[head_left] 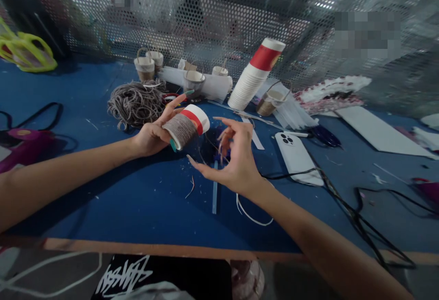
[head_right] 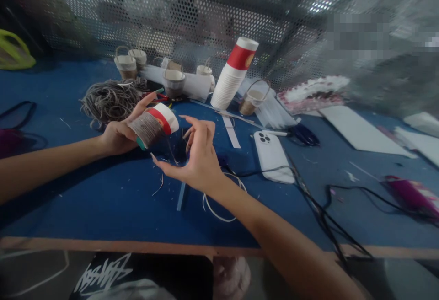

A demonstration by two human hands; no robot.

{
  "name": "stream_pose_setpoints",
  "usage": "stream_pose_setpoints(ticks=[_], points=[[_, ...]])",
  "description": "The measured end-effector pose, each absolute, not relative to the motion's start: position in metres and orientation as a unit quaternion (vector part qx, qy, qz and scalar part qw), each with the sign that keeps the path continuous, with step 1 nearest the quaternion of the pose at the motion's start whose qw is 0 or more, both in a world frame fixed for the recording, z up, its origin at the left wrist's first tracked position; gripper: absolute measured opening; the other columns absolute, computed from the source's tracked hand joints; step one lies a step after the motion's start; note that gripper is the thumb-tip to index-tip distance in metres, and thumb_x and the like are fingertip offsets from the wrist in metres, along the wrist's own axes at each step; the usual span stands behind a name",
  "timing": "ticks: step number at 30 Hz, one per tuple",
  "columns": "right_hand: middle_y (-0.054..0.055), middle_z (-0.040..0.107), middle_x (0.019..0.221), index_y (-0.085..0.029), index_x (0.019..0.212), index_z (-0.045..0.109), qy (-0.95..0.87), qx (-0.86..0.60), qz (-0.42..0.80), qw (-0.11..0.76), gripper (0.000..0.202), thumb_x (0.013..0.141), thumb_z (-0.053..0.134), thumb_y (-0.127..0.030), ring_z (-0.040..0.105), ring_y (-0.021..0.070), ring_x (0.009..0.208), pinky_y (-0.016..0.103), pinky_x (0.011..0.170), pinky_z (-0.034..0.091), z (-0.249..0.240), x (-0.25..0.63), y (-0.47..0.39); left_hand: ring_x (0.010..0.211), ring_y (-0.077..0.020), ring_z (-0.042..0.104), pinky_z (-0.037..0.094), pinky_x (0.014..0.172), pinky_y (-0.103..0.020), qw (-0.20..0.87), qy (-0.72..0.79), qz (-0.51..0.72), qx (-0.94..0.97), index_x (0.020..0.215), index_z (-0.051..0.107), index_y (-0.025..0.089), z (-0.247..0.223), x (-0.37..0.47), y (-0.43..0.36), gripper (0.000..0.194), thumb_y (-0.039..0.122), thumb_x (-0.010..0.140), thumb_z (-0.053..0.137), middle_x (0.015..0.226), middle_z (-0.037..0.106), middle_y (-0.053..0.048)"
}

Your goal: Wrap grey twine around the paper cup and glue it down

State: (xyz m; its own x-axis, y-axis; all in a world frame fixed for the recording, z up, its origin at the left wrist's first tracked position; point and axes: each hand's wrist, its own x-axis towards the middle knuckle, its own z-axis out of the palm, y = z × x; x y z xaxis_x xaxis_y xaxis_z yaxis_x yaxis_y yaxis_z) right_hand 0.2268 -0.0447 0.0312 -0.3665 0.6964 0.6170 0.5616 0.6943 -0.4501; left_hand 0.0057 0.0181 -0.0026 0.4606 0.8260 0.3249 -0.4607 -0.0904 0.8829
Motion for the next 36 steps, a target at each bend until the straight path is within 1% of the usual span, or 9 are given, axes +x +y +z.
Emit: stream_pose_setpoints(ticks=[1, 3, 6, 12, 18, 25, 27, 31, 36], points=[[0.012, 0.041, 0.119, -0.022, 0.136, 0.033, -0.824, -0.396, 0.045, 0.403, 0.084, 0.068, 0.077, -0.044, 0.057, 0.0258, 0.097, 0.048, 0.077, 0.058, 0.031, 0.227, -0.044, 0.120, -0.0281, 0.060, 0.052, 0.101, -0.048, 0.640, 0.158, 0.488, 0.572, 0.141, 0.040, 0.038, -0.005, 0.005, 0.019, 0.092, 0.011, 0.057, 0.065, 0.130, 0.059, 0.002], [0.017, 0.032, 0.133, -0.022, 0.142, 0.029, -0.820, -0.421, -0.018, 0.388, 0.089, 0.069, 0.076, -0.043, 0.041, 0.0384, 0.128, 0.061, 0.100, 0.046, 0.029, 0.226, -0.045, 0.126, -0.0317, 0.056, 0.053, 0.100, -0.048, 0.605, 0.145, 0.480, 0.619, 0.140, 0.041, 0.040, -0.008, 0.004, 0.021, 0.093, 0.016, 0.058, 0.077, 0.137, 0.054, 0.000], [0.020, 0.021, 0.147, -0.023, 0.147, 0.022, -0.825, -0.438, -0.041, 0.354, 0.092, 0.072, 0.073, -0.040, 0.028, 0.0436, 0.139, 0.068, 0.109, 0.034, 0.027, 0.225, -0.046, 0.127, -0.0326, 0.055, 0.056, 0.096, -0.045, 0.535, 0.145, 0.482, 0.679, 0.140, 0.041, 0.039, -0.008, 0.005, 0.018, 0.098, 0.022, 0.055, 0.088, 0.142, 0.050, -0.002], [0.023, 0.029, 0.152, -0.021, 0.142, 0.025, -0.862, -0.399, -0.006, 0.312, 0.082, 0.074, 0.069, -0.032, 0.029, 0.0407, 0.143, 0.066, 0.110, 0.033, 0.025, 0.227, -0.043, 0.115, -0.0253, 0.062, 0.059, 0.089, -0.037, 0.391, 0.148, 0.501, 0.758, 0.137, 0.043, 0.033, -0.003, 0.010, 0.005, 0.087, 0.023, 0.062, 0.086, 0.139, 0.052, -0.006], [0.021, 0.037, 0.148, -0.022, 0.142, 0.020, -0.854, -0.326, -0.039, 0.404, 0.087, 0.072, 0.071, -0.026, 0.032, 0.0377, 0.144, 0.064, 0.112, 0.033, 0.029, 0.225, -0.045, 0.127, -0.0259, 0.052, 0.051, 0.104, -0.041, 0.275, 0.155, 0.560, 0.766, 0.134, 0.042, 0.031, -0.011, 0.013, 0.004, 0.082, 0.029, 0.064, 0.086, 0.135, 0.045, -0.009], [0.008, 0.064, 0.109, -0.026, 0.112, 0.041, -0.845, -0.224, -0.079, 0.480, 0.054, 0.071, 0.077, -0.028, 0.065, 0.0269, 0.103, 0.056, 0.097, 0.050, 0.038, 0.221, -0.048, 0.124, -0.0256, 0.050, 0.051, 0.103, -0.040, 0.218, 0.159, 0.571, 0.775, 0.133, 0.044, 0.028, -0.011, 0.010, 0.008, 0.083, 0.026, 0.062, 0.086, 0.129, 0.044, -0.010], [0.008, 0.061, 0.111, -0.026, 0.117, 0.041, -0.839, -0.230, -0.090, 0.484, 0.061, 0.070, 0.079, -0.035, 0.064, 0.0274, 0.104, 0.055, 0.093, 0.053, 0.036, 0.222, -0.045, 0.123, -0.0247, 0.051, 0.052, 0.102, -0.039, 0.230, 0.155, 0.574, 0.771, 0.134, 0.041, 0.029, -0.011, 0.011, 0.007, 0.085, 0.028, 0.062, 0.087, 0.130, 0.045, -0.009], [0.016, 0.043, 0.139, -0.026, 0.138, 0.028, -0.833, -0.236, -0.047, 0.499, 0.094, 0.064, 0.083, -0.047, 0.044, 0.0371, 0.135, 0.062, 0.105, 0.045, 0.027, 0.227, -0.035, 0.119, -0.0239, 0.056, 0.054, 0.099, -0.039, 0.263, 0.153, 0.566, 0.766, 0.132, 0.037, 0.030, -0.009, 0.013, 0.004, 0.086, 0.034, 0.063, 0.088, 0.130, 0.047, -0.008], [0.017, 0.039, 0.150, -0.025, 0.146, 0.018, -0.862, -0.261, 0.065, 0.430, 0.088, 0.076, 0.072, -0.027, 0.040, 0.0320, 0.142, 0.058, 0.115, 0.038, 0.027, 0.231, -0.033, 0.113, -0.0230, 0.059, 0.057, 0.093, -0.037, 0.292, 0.159, 0.528, 0.782, 0.133, 0.032, 0.030, -0.009, 0.015, 0.003, 0.090, 0.032, 0.062, 0.089, 0.129, 0.047, -0.010]])
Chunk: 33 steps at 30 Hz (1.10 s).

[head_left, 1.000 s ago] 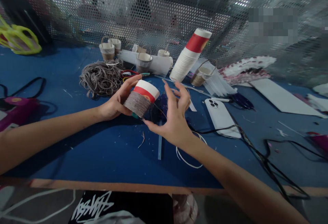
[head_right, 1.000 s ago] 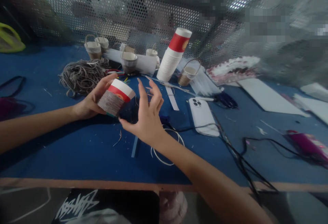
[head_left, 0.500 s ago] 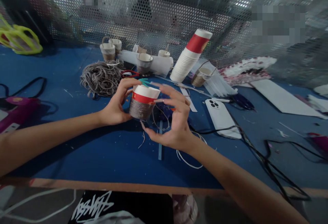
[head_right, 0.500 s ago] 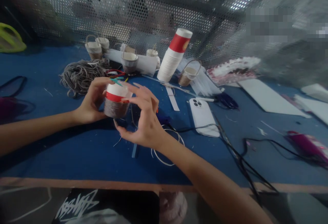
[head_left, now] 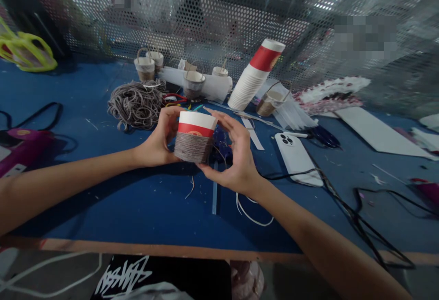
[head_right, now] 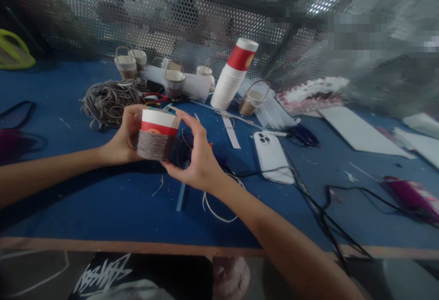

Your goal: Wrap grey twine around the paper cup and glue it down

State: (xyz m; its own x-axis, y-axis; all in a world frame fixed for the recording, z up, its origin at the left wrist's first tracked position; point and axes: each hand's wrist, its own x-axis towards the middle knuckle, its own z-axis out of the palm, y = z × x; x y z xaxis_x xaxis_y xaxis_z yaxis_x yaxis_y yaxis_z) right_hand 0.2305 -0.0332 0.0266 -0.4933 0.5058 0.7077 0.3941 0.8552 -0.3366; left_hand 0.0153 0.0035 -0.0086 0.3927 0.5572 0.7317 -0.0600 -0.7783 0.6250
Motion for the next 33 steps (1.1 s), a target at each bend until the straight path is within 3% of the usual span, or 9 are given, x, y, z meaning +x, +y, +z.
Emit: stream_pose_setpoints(ticks=[7, 10, 14, 20, 24, 28, 33], points=[[0.017, 0.042, 0.152, -0.026, 0.151, 0.015, -0.888, -0.297, -0.041, 0.348, 0.086, 0.081, 0.064, -0.024, 0.040, 0.0328, 0.142, 0.060, 0.112, 0.039, 0.038, 0.232, -0.044, 0.141, -0.0380, 0.033, 0.041, 0.111, -0.058, 0.189, 0.166, 0.545, 0.800, 0.146, 0.018, 0.035, -0.014, 0.017, 0.007, 0.114, 0.041, 0.058, 0.090, 0.152, 0.024, -0.015], [0.018, 0.036, 0.156, -0.024, 0.155, 0.003, -0.898, -0.296, -0.049, 0.321, 0.094, 0.082, 0.061, -0.018, 0.033, 0.0323, 0.147, 0.060, 0.114, 0.036, 0.037, 0.230, -0.046, 0.138, -0.0359, 0.037, 0.039, 0.113, -0.057, 0.147, 0.191, 0.528, 0.814, 0.148, 0.025, 0.032, -0.011, 0.014, 0.003, 0.104, 0.038, 0.064, 0.087, 0.144, 0.034, -0.015], [0.016, 0.031, 0.160, -0.025, 0.155, -0.006, -0.898, -0.294, -0.021, 0.326, 0.096, 0.085, 0.058, -0.018, 0.028, 0.0303, 0.149, 0.062, 0.119, 0.028, 0.034, 0.229, -0.045, 0.127, -0.0299, 0.046, 0.048, 0.106, -0.051, 0.110, 0.231, 0.518, 0.816, 0.145, 0.033, 0.032, -0.007, 0.013, -0.003, 0.090, 0.032, 0.070, 0.083, 0.131, 0.042, -0.012], [0.010, 0.059, 0.137, -0.031, 0.150, 0.013, -0.876, -0.264, -0.126, 0.383, 0.089, 0.081, 0.069, -0.022, 0.050, 0.0329, 0.134, 0.068, 0.112, 0.035, 0.032, 0.233, -0.042, 0.128, -0.0277, 0.048, 0.051, 0.102, -0.048, 0.152, 0.170, 0.582, 0.780, 0.142, 0.027, 0.034, -0.014, 0.019, 0.000, 0.100, 0.037, 0.063, 0.089, 0.135, 0.042, -0.011], [0.002, 0.072, 0.117, -0.038, 0.136, 0.028, -0.872, -0.231, -0.149, 0.406, 0.071, 0.082, 0.072, -0.024, 0.063, 0.0302, 0.117, 0.069, 0.107, 0.040, 0.033, 0.234, -0.039, 0.125, -0.0273, 0.053, 0.051, 0.102, -0.050, 0.186, 0.152, 0.587, 0.773, 0.141, 0.023, 0.035, -0.016, 0.021, 0.001, 0.105, 0.038, 0.060, 0.090, 0.132, 0.048, -0.010], [-0.002, 0.077, 0.101, -0.037, 0.122, 0.041, -0.862, -0.212, -0.156, 0.432, 0.054, 0.080, 0.074, -0.026, 0.070, 0.0275, 0.101, 0.067, 0.104, 0.043, 0.033, 0.235, -0.039, 0.123, -0.0273, 0.056, 0.052, 0.102, -0.049, 0.222, 0.155, 0.580, 0.768, 0.141, 0.023, 0.037, -0.015, 0.019, 0.001, 0.109, 0.039, 0.057, 0.092, 0.130, 0.050, -0.009], [-0.003, 0.076, 0.097, -0.039, 0.115, 0.044, -0.861, -0.250, -0.136, 0.421, 0.050, 0.078, 0.076, -0.030, 0.072, 0.0256, 0.089, 0.064, 0.109, 0.039, 0.033, 0.238, -0.042, 0.123, -0.0279, 0.056, 0.054, 0.099, -0.048, 0.247, 0.153, 0.574, 0.765, 0.141, 0.023, 0.039, -0.016, 0.018, 0.003, 0.111, 0.040, 0.055, 0.093, 0.132, 0.049, -0.008]])
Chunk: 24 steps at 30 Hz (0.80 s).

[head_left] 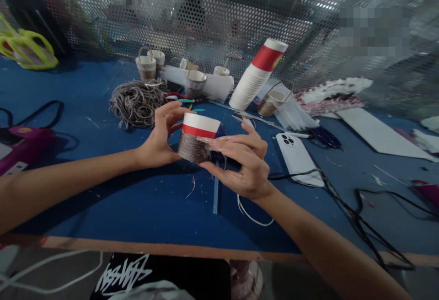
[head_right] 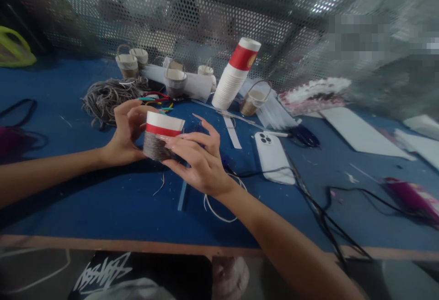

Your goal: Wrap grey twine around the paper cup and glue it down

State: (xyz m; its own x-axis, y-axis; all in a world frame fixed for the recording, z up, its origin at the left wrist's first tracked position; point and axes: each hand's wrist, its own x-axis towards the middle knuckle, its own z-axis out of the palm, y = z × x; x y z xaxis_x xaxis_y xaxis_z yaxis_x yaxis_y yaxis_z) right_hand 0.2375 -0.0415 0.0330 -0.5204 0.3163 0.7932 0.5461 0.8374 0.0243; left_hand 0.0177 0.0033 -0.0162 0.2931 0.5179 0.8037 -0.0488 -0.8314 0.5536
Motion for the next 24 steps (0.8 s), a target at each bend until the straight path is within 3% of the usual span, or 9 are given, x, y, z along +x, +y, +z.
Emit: stream_pose_setpoints(ticks=[6, 12, 19, 24], points=[[0.001, 0.073, 0.103, -0.037, 0.128, 0.034, -0.835, -0.224, -0.156, 0.477, 0.070, 0.074, 0.080, -0.036, 0.070, 0.0266, 0.087, 0.065, 0.104, 0.044, 0.029, 0.237, -0.038, 0.122, -0.0266, 0.057, 0.055, 0.097, -0.045, 0.242, 0.151, 0.567, 0.772, 0.142, 0.021, 0.039, -0.017, 0.017, 0.004, 0.112, 0.038, 0.056, 0.092, 0.133, 0.048, -0.008], [0.003, 0.068, 0.118, -0.038, 0.124, 0.046, -0.878, -0.269, -0.112, 0.380, 0.050, 0.081, 0.071, -0.030, 0.058, 0.0319, 0.124, 0.073, 0.117, 0.020, 0.031, 0.235, -0.042, 0.123, -0.0266, 0.056, 0.053, 0.100, -0.047, 0.236, 0.155, 0.558, 0.780, 0.141, 0.023, 0.036, -0.015, 0.017, 0.002, 0.109, 0.036, 0.057, 0.092, 0.131, 0.051, -0.009], [-0.001, 0.074, 0.093, -0.037, 0.119, 0.050, -0.854, -0.275, -0.144, 0.419, 0.044, 0.082, 0.073, -0.031, 0.068, 0.0276, 0.097, 0.068, 0.111, 0.037, 0.036, 0.232, -0.048, 0.122, -0.0271, 0.057, 0.052, 0.102, -0.048, 0.262, 0.153, 0.568, 0.765, 0.139, 0.027, 0.037, -0.014, 0.019, 0.001, 0.106, 0.031, 0.056, 0.093, 0.132, 0.051, -0.008], [-0.002, 0.073, 0.100, -0.038, 0.120, 0.046, -0.844, -0.257, -0.133, 0.452, 0.054, 0.078, 0.078, -0.029, 0.068, 0.0264, 0.096, 0.065, 0.108, 0.042, 0.039, 0.230, -0.048, 0.122, -0.0263, 0.058, 0.053, 0.100, -0.047, 0.260, 0.151, 0.571, 0.764, 0.140, 0.027, 0.037, -0.014, 0.019, 0.002, 0.103, 0.030, 0.060, 0.091, 0.132, 0.051, -0.008]])
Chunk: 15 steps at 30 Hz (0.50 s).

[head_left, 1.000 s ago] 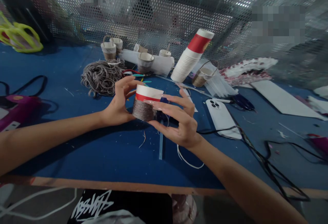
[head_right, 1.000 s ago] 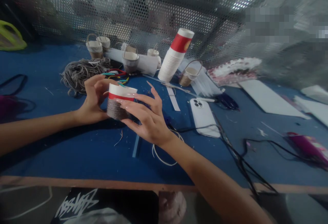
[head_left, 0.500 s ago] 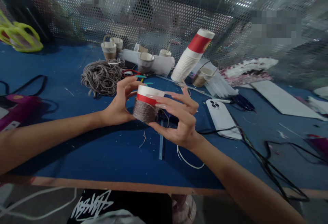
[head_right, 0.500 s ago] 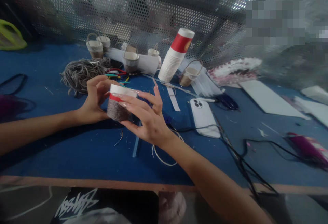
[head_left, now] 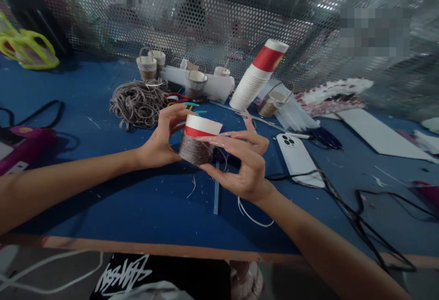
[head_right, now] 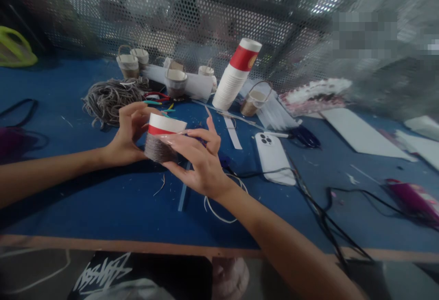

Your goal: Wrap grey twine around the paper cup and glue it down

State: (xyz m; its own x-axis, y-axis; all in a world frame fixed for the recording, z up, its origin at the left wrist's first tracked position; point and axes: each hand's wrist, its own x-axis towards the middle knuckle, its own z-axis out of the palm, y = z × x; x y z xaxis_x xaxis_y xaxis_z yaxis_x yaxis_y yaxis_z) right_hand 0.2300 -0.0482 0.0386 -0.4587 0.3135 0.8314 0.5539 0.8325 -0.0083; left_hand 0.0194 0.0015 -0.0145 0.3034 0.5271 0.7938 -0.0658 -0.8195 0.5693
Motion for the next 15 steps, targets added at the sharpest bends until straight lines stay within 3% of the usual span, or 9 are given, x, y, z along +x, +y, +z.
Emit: stream_pose_setpoints(ticks=[5, 11, 15], points=[[0.003, 0.072, 0.109, -0.035, 0.110, 0.045, -0.832, -0.285, -0.154, 0.451, 0.048, 0.076, 0.078, -0.040, 0.070, 0.0289, 0.095, 0.066, 0.102, 0.045, 0.0363, 0.2339, -0.0435, 0.125, -0.0280, 0.055, 0.055, 0.099, -0.045, 0.273, 0.141, 0.571, 0.761, 0.142, 0.024, 0.041, -0.0170, 0.0176, 0.0037, 0.109, 0.036, 0.057, 0.092, 0.134, 0.047, -0.007], [-0.003, 0.078, 0.103, -0.034, 0.108, 0.048, -0.859, -0.212, -0.200, 0.421, 0.043, 0.079, 0.077, -0.024, 0.069, 0.0263, 0.103, 0.065, 0.102, 0.047, 0.0394, 0.2357, -0.0456, 0.130, -0.0300, 0.051, 0.055, 0.101, -0.044, 0.267, 0.188, 0.546, 0.771, 0.145, 0.032, 0.037, -0.0121, 0.0161, 0.0006, 0.096, 0.038, 0.066, 0.086, 0.137, 0.044, -0.010], [-0.002, 0.078, 0.102, -0.030, 0.108, 0.053, -0.871, -0.166, -0.190, 0.421, 0.040, 0.077, 0.077, -0.025, 0.069, 0.0238, 0.102, 0.061, 0.109, 0.044, 0.0405, 0.2352, -0.0473, 0.127, -0.0269, 0.054, 0.055, 0.101, -0.039, 0.245, 0.183, 0.561, 0.769, 0.140, 0.036, 0.033, -0.0094, 0.0168, 0.0004, 0.086, 0.041, 0.069, 0.084, 0.137, 0.045, -0.010]])
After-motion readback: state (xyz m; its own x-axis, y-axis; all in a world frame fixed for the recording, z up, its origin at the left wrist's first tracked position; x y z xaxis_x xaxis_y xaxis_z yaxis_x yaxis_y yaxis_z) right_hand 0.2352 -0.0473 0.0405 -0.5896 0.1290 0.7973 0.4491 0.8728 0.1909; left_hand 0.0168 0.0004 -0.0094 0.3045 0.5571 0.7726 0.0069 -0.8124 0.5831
